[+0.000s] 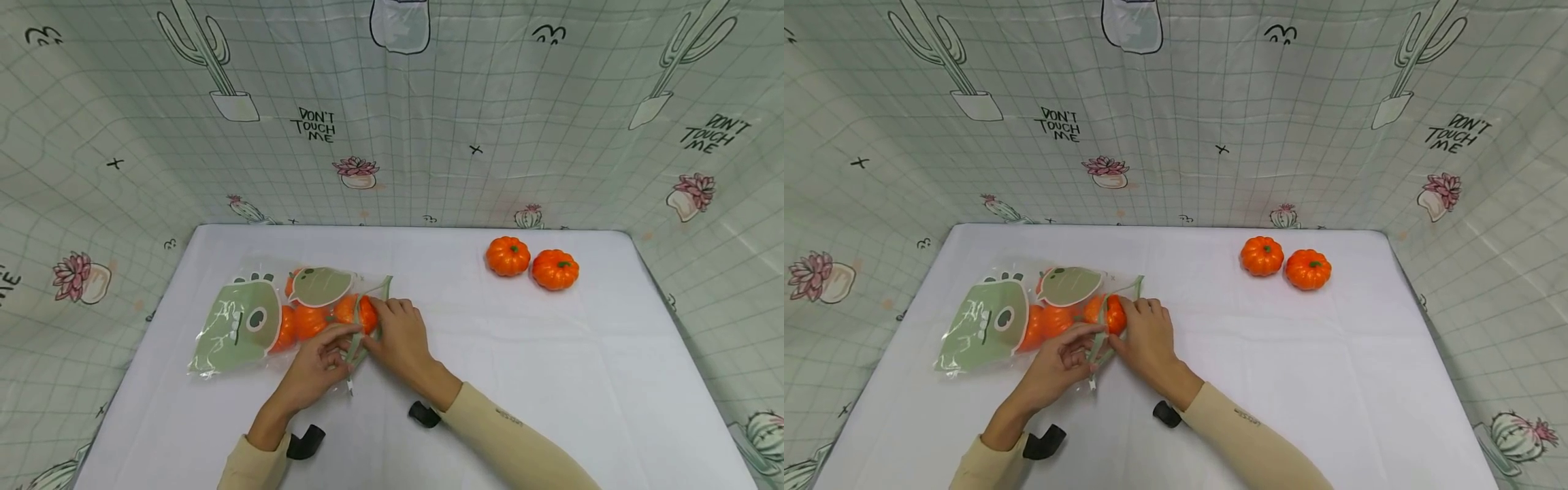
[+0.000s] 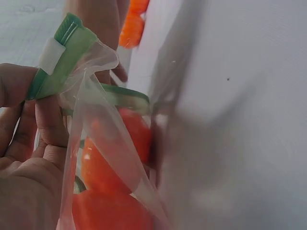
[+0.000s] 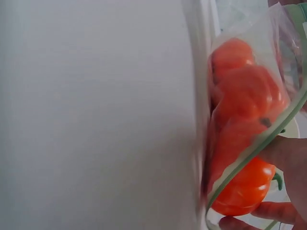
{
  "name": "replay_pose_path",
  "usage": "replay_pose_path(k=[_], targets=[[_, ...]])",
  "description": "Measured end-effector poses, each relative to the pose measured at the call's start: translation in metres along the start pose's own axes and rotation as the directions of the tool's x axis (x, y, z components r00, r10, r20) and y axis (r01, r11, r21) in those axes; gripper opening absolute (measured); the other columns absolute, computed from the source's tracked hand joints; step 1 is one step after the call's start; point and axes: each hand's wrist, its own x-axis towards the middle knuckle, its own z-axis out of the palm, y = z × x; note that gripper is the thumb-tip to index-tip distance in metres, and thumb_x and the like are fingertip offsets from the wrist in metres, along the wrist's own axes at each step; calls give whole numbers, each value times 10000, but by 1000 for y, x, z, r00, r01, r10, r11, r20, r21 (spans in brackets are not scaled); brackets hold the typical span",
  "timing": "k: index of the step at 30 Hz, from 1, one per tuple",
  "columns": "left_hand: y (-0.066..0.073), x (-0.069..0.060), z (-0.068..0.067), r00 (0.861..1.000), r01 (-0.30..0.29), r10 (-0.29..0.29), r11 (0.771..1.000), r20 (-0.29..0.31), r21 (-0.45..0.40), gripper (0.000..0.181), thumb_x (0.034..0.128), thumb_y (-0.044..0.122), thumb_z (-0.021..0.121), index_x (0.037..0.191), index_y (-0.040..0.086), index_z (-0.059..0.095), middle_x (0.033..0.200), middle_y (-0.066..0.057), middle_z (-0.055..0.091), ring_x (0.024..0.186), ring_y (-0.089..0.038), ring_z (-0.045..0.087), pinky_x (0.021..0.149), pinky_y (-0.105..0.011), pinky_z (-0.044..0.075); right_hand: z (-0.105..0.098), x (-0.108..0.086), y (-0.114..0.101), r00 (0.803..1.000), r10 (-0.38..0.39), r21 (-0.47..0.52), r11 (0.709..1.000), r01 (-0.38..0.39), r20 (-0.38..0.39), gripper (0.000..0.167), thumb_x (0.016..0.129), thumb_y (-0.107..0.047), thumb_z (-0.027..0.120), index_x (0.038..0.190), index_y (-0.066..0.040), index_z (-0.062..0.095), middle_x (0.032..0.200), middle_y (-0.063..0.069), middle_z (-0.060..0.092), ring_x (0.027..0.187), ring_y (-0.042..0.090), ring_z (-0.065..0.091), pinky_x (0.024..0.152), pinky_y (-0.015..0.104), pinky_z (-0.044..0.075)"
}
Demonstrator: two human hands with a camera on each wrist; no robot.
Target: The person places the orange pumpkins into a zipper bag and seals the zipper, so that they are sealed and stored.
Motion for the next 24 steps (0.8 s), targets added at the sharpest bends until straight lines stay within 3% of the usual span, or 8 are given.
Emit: replay_pose_path(k=[7,15,24], targets=[[1,0,1,1000,1,-1,1000,0,-3,564,871,-177,655,1420,-65,589,1193,-195,587,1008,-151,564,792,-158,533,-1,3,-2,999,5,11,1000,-5,32,638,810,-276,900,1354,-43,660,1195,148,698,1122,360,621,989,485,523],[5,-1,-2,997,25,-25,1000,-69,4,564,868,-168,653,1415,-43,603,1161,-172,594,1003,-150,578,815,-154,539,4,4,-4,999,-36,-6,999,36,-41,593,821,-338,873,1328,-82,704,1117,122,700,1076,333,623,944,465,531],[1,-4,-4,999,-13,12,999,-39,-41,554,877,-165,665,1418,-85,581,1213,-232,587,1009,-113,571,831,-138,520,4,2,-5,999,-23,-43,999,22,-37,619,828,-378,887,1314,-58,677,1178,118,695,1146,333,609,983,468,524]])
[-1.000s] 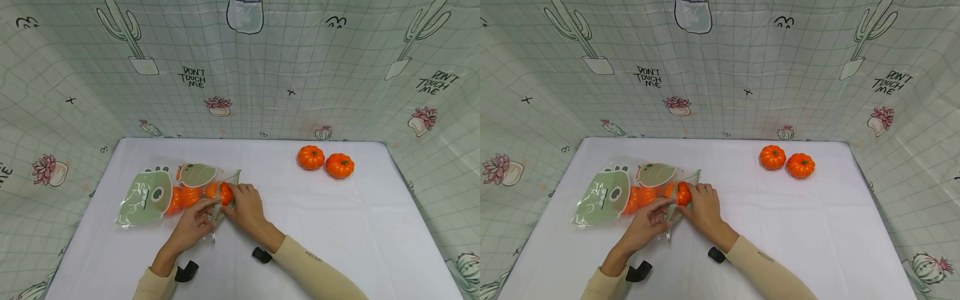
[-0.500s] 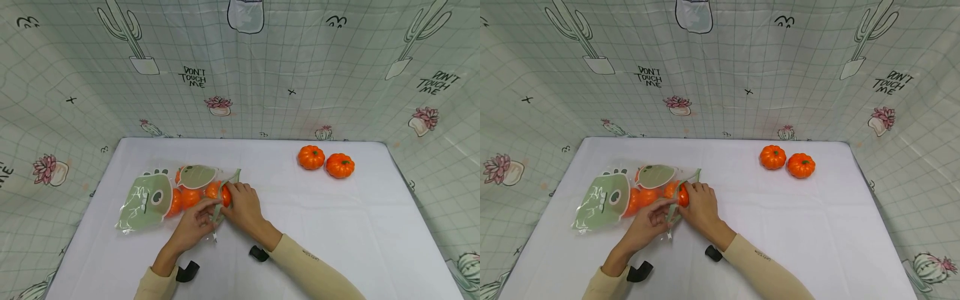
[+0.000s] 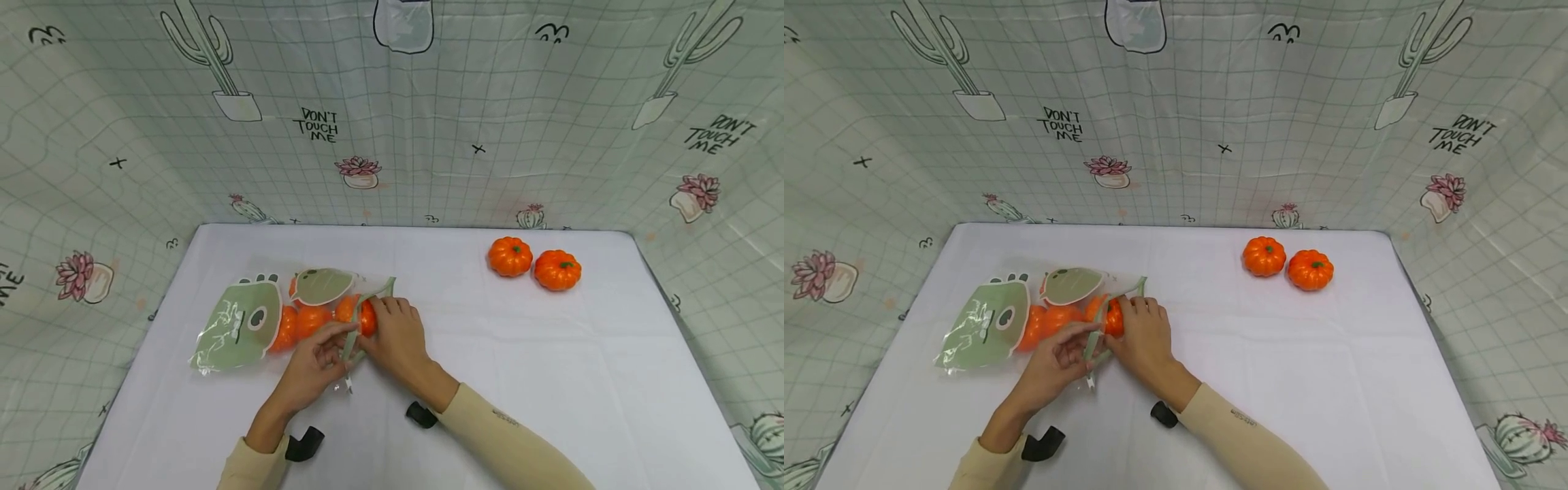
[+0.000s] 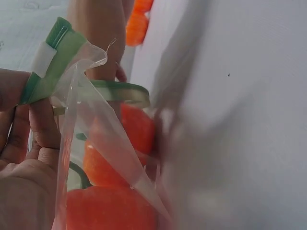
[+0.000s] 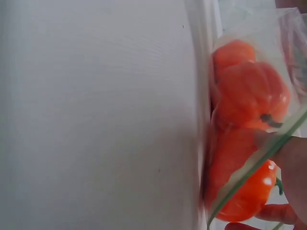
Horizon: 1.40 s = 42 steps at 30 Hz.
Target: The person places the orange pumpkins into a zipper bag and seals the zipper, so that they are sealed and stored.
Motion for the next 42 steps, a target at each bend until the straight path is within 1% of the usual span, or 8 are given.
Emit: replay_pose_path(k=[6,10,14,21,25,30,36,42], targets=[[-1,-1,-1,1000,10,-10,1000,2,12,561,875,-156,672,1423,-71,587,1240,-247,578,1022,-118,562,832,-138,513,-5,-4,6,1000,24,-6,1000,-24,1,722,789,-457,924,1327,-39,686,1197,116,712,1174,338,606,998,478,518],[-1,-2,-2,1000,15,-15,1000,6,6,553,876,-158,671,1418,-82,586,1221,-213,578,1015,-116,568,825,-139,515,-1,-2,6,1000,11,-17,1000,-10,13,673,804,-442,916,1307,-51,699,1162,111,715,1147,333,607,975,466,527],[-2,-2,-2,1000,1,-1,1000,14,-11,549,871,-167,666,1409,-97,583,1202,-193,571,1014,-106,565,823,-136,515,4,2,2,999,29,-40,999,-28,25,608,839,-423,890,1297,-74,695,1127,109,713,1114,323,606,948,452,529],[-2,-3,-4,1000,10,-10,1000,16,-17,554,864,-172,664,1407,-110,574,1199,-134,568,1031,-103,565,835,-135,518,7,8,-4,1000,7,-82,997,-7,-5,518,852,-415,882,1192,-67,703,1056,109,716,1056,315,607,906,427,521],[-3,-3,-5,1000,10,-9,1000,22,-21,550,870,-169,664,1408,-116,567,1191,-105,562,1024,-93,568,831,-134,517,7,7,-3,1000,-11,-72,997,9,-24,521,853,-427,881,1205,-82,711,1045,95,708,1040,309,608,887,418,522],[-3,-2,-6,999,-7,7,1000,31,-22,556,863,-184,654,1408,-108,571,1227,-155,567,1025,-98,568,830,-133,520,8,5,-2,999,-32,-54,998,30,-43,516,868,-421,865,1244,-100,718,1071,80,694,1009,296,621,860,412,527],[-1,-1,-6,999,-17,18,999,50,-29,569,862,-184,660,1417,-92,577,1341,-247,572,1065,-120,580,847,-145,527,9,6,-5,998,-44,-73,997,40,-47,386,855,-342,873,1135,-109,745,1071,73,682,959,270,624,808,390,527],[2,0,-5,997,-44,46,998,57,-38,564,867,-179,667,1417,-98,575,1350,-269,567,1053,-124,576,838,-146,516,7,12,-11,1000,-11,-111,994,10,-15,245,831,-196,828,1044,-103,751,1071,86,681,968,281,613,789,388,517]])
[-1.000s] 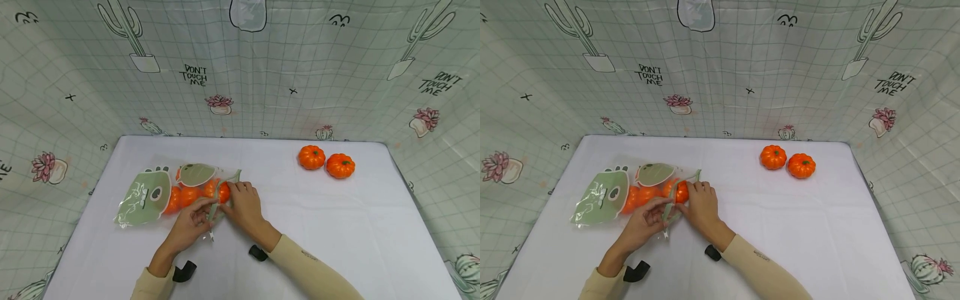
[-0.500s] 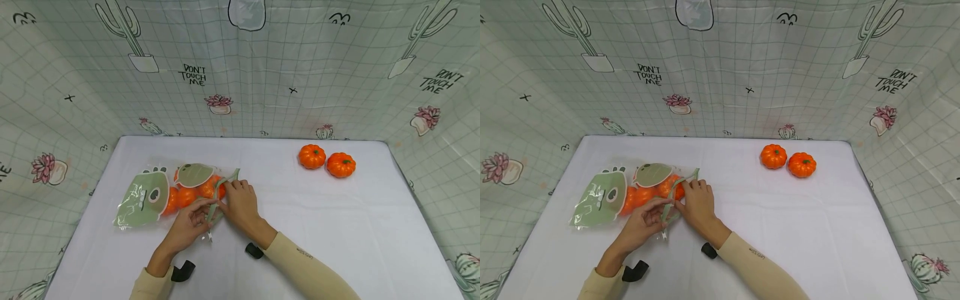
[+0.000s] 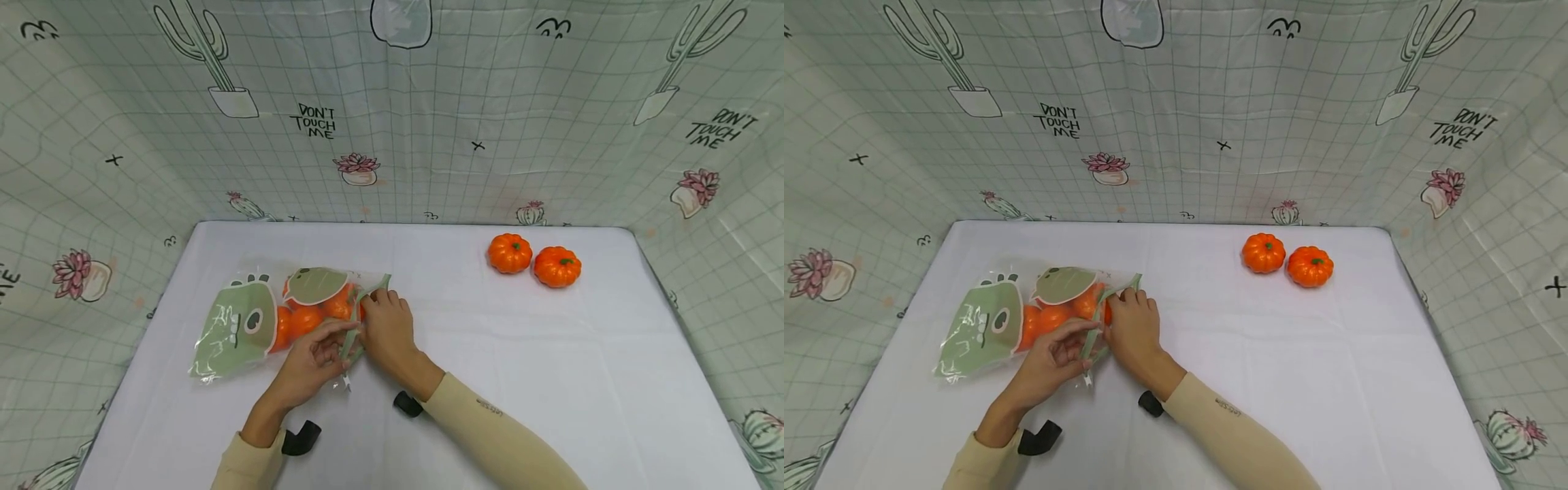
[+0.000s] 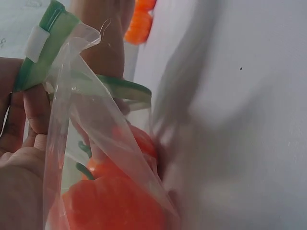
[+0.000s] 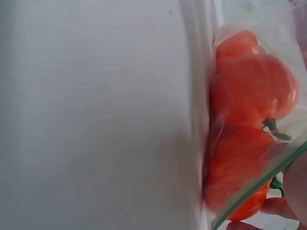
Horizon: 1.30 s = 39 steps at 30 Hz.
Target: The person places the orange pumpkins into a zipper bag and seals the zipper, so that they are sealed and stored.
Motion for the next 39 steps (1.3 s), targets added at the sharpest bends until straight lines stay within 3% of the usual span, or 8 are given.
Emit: replay_pose_path(k=[4,8,13,19,26,33,39], targets=[[0,-1,0,999,22,-22,1000,-24,3,557,873,-179,657,1419,-104,568,1329,-302,576,1028,-127,586,833,-145,525,-4,-3,2,999,12,70,997,-15,35,384,884,-275,841,1194,-75,734,1139,101,696,1023,304,627,846,419,538],[-1,-3,-2,996,63,-60,997,-64,43,550,882,-164,664,1419,-85,581,1317,-316,582,1050,-139,593,868,-142,530,-11,-10,11,1000,5,148,989,-4,-4,565,891,-357,859,1327,-39,693,1186,121,712,1060,327,643,889,446,553],[-2,-1,-6,994,71,-63,994,-92,85,557,871,-176,665,1413,-67,598,1311,-318,602,1031,-128,577,841,-153,526,-26,-15,38,997,32,206,978,-18,-67,520,897,-316,860,1301,-30,701,1176,135,717,1062,348,654,916,476,548],[-3,2,-12,992,69,-56,991,-115,112,567,861,-198,656,1408,-53,612,1229,-299,601,1008,-133,550,802,-161,504,-44,-14,85,985,145,244,962,-118,-94,453,921,-247,833,1287,-15,699,1205,179,710,1081,393,641,903,516,526],[-3,3,-16,990,83,-68,989,-122,124,561,866,-196,644,1409,-57,608,1192,-262,579,997,-144,533,782,-151,492,-67,-11,148,951,290,225,939,-260,-111,470,925,-196,809,1309,29,659,1276,246,646,1148,446,581,973,585,479],[-2,5,-16,987,91,-73,988,-145,124,556,866,-196,640,1407,-77,598,1125,-167,574,962,-132,527,747,-141,476,-84,-7,198,922,355,163,930,-331,-156,547,890,-138,827,1334,87,599,1309,324,559,1170,520,502,1032,650,407],[-3,6,-16,986,83,-68,991,-150,101,548,868,-183,651,1405,-88,597,1098,-172,560,943,-128,515,725,-145,455,-91,-1,227,918,388,106,919,-380,-76,734,873,-212,850,1449,86,506,1427,347,486,1308,552,415,1131,688,298]])
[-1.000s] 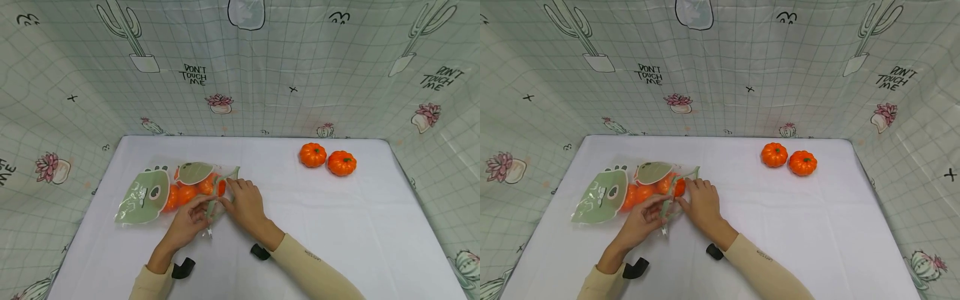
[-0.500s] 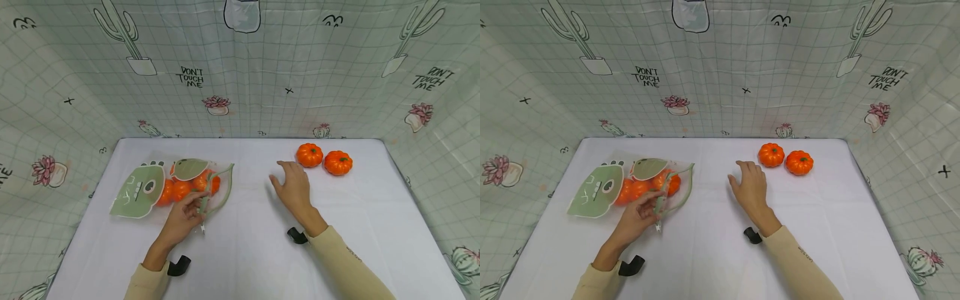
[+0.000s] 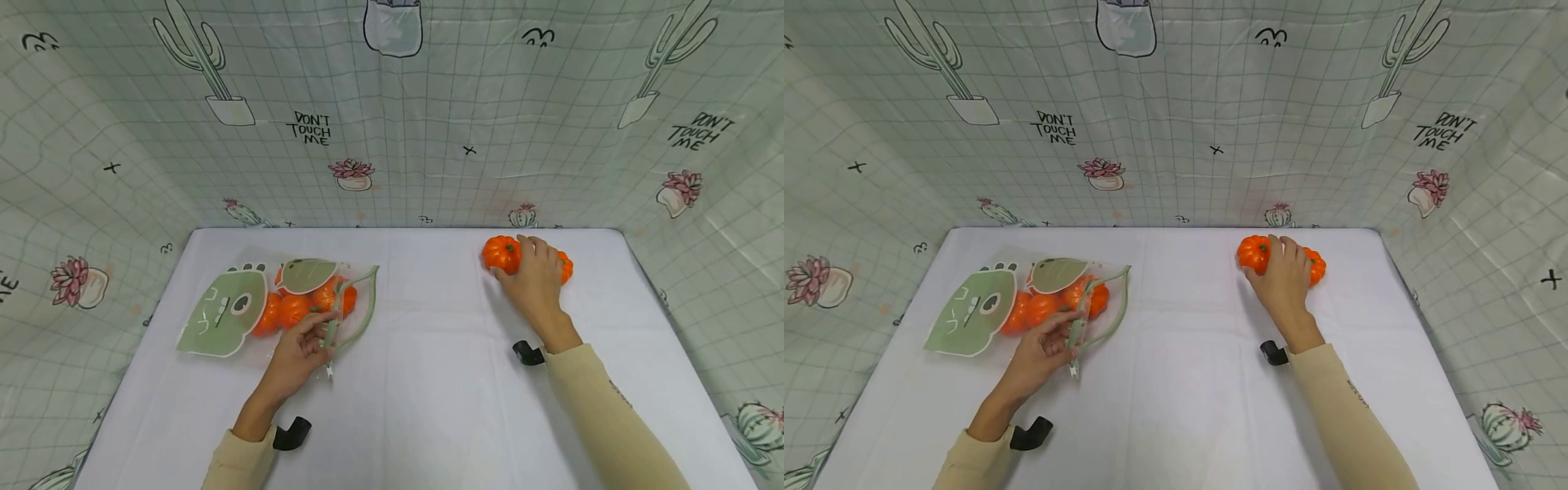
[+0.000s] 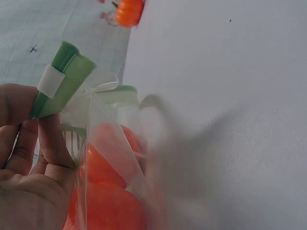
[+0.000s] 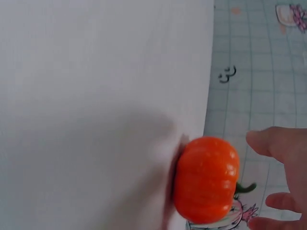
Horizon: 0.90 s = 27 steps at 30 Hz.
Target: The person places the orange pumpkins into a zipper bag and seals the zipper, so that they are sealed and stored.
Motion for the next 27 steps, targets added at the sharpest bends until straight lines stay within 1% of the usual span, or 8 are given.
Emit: replay_pose_path(k=[4,8,14,18,22,27], targets=[[-1,-1,0,1000,-2,2,1000,-1,-2,548,868,-177,656,1406,-91,594,1082,-168,557,922,-123,515,713,-144,450,-4,8,8,996,16,-64,998,-10,88,835,881,-289,843,1506,92,442,1489,343,446,1374,559,358,1176,694,237],[-2,-1,0,1000,-6,6,1000,1,-2,546,868,-180,654,1404,-102,588,1099,-178,564,935,-122,520,720,-139,457,-4,13,12,991,6,-113,994,9,135,869,878,-321,843,1515,100,429,1487,349,466,1371,554,352,1180,689,221],[-2,-2,0,1000,-5,5,1000,2,-7,539,868,-182,654,1398,-108,590,1074,-183,564,909,-126,521,717,-146,460,-1,16,16,986,1,-142,990,23,168,846,878,-339,843,1475,123,461,1415,378,540,1344,562,370,1170,681,218],[-1,-2,1,1000,10,-10,1000,1,3,531,874,-172,661,1396,-96,599,1058,-182,560,895,-133,516,715,-152,450,3,17,18,982,5,-159,987,25,186,827,883,-354,842,1443,131,476,1357,389,575,1322,565,391,1160,680,232],[-1,-3,1,1000,19,-19,1000,-5,9,529,875,-169,664,1394,-92,602,1065,-191,570,898,-137,515,713,-154,449,6,19,19,980,9,-156,987,23,199,825,875,-366,850,1418,129,475,1337,389,586,1323,564,392,1172,671,230],[-1,-3,2,1000,18,-17,1000,-10,5,533,865,-177,664,1389,-97,603,1053,-187,566,850,-128,517,698,-153,459,8,21,18,979,6,-153,988,25,202,829,860,-390,856,1394,118,476,1318,388,601,1337,553,398,1180,649,235]])
